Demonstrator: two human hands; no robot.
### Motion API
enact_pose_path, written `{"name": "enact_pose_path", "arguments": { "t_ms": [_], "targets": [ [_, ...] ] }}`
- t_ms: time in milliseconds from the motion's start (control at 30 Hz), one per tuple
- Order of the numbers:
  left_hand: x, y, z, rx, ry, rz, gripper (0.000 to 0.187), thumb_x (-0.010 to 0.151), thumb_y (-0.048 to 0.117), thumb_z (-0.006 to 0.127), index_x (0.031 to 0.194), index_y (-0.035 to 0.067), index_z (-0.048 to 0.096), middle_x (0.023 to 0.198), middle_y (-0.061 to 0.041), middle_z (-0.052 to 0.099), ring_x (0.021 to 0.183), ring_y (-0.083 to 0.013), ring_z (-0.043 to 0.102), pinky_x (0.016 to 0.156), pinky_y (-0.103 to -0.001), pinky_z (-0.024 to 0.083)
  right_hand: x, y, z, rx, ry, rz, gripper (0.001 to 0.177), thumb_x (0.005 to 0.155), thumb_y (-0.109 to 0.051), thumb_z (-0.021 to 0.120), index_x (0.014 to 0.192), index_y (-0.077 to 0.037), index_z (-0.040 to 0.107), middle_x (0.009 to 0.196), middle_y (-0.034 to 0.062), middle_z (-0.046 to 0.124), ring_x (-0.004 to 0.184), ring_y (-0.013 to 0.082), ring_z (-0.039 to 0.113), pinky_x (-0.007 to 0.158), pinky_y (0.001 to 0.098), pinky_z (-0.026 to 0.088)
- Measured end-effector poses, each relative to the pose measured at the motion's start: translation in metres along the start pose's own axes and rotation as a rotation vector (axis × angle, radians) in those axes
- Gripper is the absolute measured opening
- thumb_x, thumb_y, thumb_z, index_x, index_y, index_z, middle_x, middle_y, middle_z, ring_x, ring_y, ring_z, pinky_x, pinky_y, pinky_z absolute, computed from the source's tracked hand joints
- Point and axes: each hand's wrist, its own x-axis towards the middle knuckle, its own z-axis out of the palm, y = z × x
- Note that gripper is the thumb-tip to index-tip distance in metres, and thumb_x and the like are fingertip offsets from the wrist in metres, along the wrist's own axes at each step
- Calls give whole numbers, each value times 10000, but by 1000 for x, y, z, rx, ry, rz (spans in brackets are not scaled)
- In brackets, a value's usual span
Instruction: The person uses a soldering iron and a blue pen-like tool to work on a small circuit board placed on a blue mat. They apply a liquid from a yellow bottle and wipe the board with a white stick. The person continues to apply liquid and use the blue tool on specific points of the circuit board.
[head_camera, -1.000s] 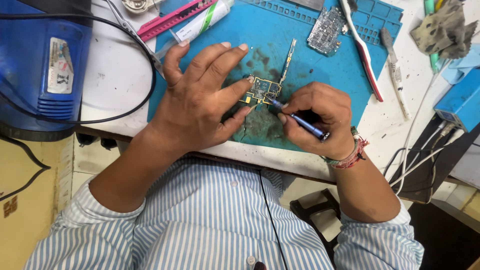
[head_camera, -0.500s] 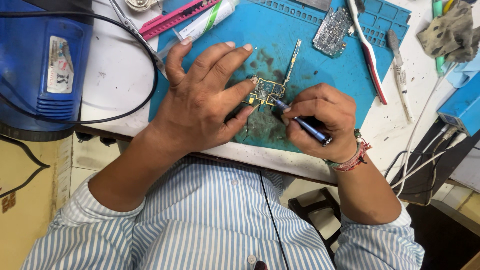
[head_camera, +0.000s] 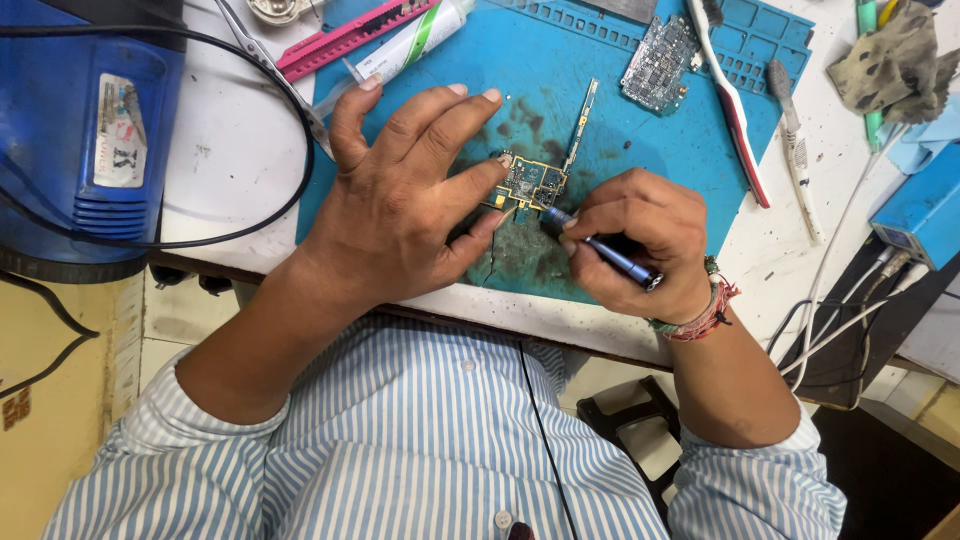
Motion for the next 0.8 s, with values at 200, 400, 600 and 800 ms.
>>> {"name": "enact_pose_path", "arguments": {
  "t_ms": [200, 400, 600, 800],
  "targets": [
    [1, 1, -2, -4, -3, -8, 290, 1006, 371, 764, 1172, 134, 768, 1524, -114, 532, 1435, -234, 425, 1257, -530, 91, 1, -1, -1, 16, -5, 0, 176, 768, 12, 733, 937, -31, 708, 903, 91, 673, 780, 170, 682, 651, 261, 533],
    [1, 1, -2, -7, 0, -5, 288, 1004, 365, 767, 1173, 133, 768, 1522, -115, 532, 1434, -237, 426, 1255, -533, 95, 1, -1, -1, -4, -2, -2, 170, 759, 4, 744, 922, -29, 709, 894, 96, 676, 763, 175, 672, 661, 281, 518],
    [1, 1, -1, -8, 6, -5, 279, 1007, 362, 771, 1171, 136, 768, 1522, -111, 533, 1435, -234, 426, 1254, -533, 95, 1, -1, -1, 14, -6, 0, 163, 774, -5, 752, 930, -28, 712, 904, 95, 677, 777, 169, 677, 674, 279, 527],
    [0, 1, 0, -18, 4, -8, 277, 1005, 356, 772, 1170, 134, 769, 1517, -108, 536, 1436, -232, 422, 1254, -532, 93, 1, 0, -1, 26, -1, 17, 157, 785, -5, 747, 938, -26, 717, 914, 101, 680, 778, 168, 680, 645, 256, 528]
  ]
}}
